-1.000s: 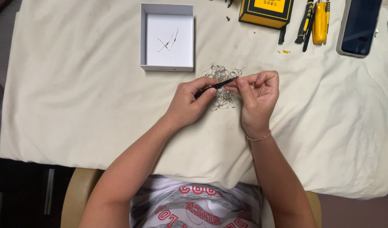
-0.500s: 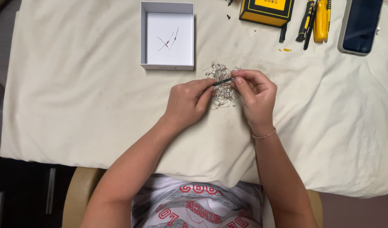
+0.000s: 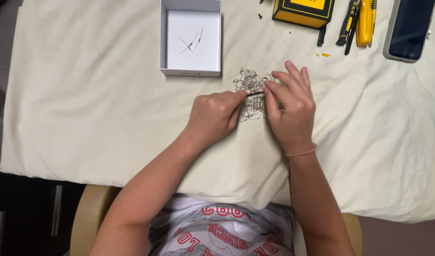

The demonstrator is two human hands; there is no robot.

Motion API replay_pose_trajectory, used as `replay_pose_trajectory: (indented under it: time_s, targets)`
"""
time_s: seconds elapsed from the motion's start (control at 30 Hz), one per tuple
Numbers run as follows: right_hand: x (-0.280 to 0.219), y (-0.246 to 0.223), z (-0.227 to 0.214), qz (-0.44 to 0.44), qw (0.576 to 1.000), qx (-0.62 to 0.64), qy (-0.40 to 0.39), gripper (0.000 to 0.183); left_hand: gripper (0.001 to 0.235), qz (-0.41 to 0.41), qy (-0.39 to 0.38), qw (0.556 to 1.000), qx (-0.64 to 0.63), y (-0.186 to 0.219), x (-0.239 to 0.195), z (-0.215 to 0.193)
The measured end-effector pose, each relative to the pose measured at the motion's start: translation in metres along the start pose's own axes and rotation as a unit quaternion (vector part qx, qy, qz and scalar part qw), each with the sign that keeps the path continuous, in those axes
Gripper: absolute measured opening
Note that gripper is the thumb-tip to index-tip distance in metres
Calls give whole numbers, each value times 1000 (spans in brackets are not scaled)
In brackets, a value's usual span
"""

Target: The person uses tweezers to pick up small bent metal wires from a pile on a white cloth and straightens them one by one. Straightened wires are placed into a small white box. The person repeats this process throughout the clip.

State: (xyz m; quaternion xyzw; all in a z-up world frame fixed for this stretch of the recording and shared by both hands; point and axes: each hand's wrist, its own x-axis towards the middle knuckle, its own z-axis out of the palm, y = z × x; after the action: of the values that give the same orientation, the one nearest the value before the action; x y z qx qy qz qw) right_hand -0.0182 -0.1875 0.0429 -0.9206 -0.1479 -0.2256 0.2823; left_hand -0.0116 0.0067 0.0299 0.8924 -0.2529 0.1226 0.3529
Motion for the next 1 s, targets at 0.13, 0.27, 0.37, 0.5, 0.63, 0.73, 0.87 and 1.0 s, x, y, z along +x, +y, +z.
replay_pose_trajectory:
  time_s: [0.13, 0.27, 0.37, 0.5, 0.63, 0.73, 0.87, 1.0]
  targets:
    - [-4, 0, 2, -19, 999, -37, 3, 7, 15, 15, 0, 1000, 20, -1, -2, 3]
    - [-5, 10, 1, 10, 1000, 8, -3, 8, 16, -14, -1, 1000, -11, -4, -1, 4]
    - [-4, 14, 0, 36, 997, 64, -14, 13, 18, -45, -3, 997, -59, -7, 0, 4]
    - [-3, 19, 2, 73, 983, 165, -15, 21, 23, -77, 0, 989, -126, -13, -2, 10]
    - [-4, 22, 3, 116, 966, 230, 12, 21, 24, -89, -11, 980, -179, -9, -2, 7]
    - [-6, 25, 6, 155, 925, 346, 13, 27, 23, -103, -17, 972, -212, -9, -4, 9]
    - [-7, 20, 4, 191, 891, 412, -16, 24, 24, -103, -26, 967, -232, -7, -4, 9]
    - [-10, 19, 11, 176, 874, 453, -13, 26, 21, -100, -13, 956, -274, -6, -1, 9]
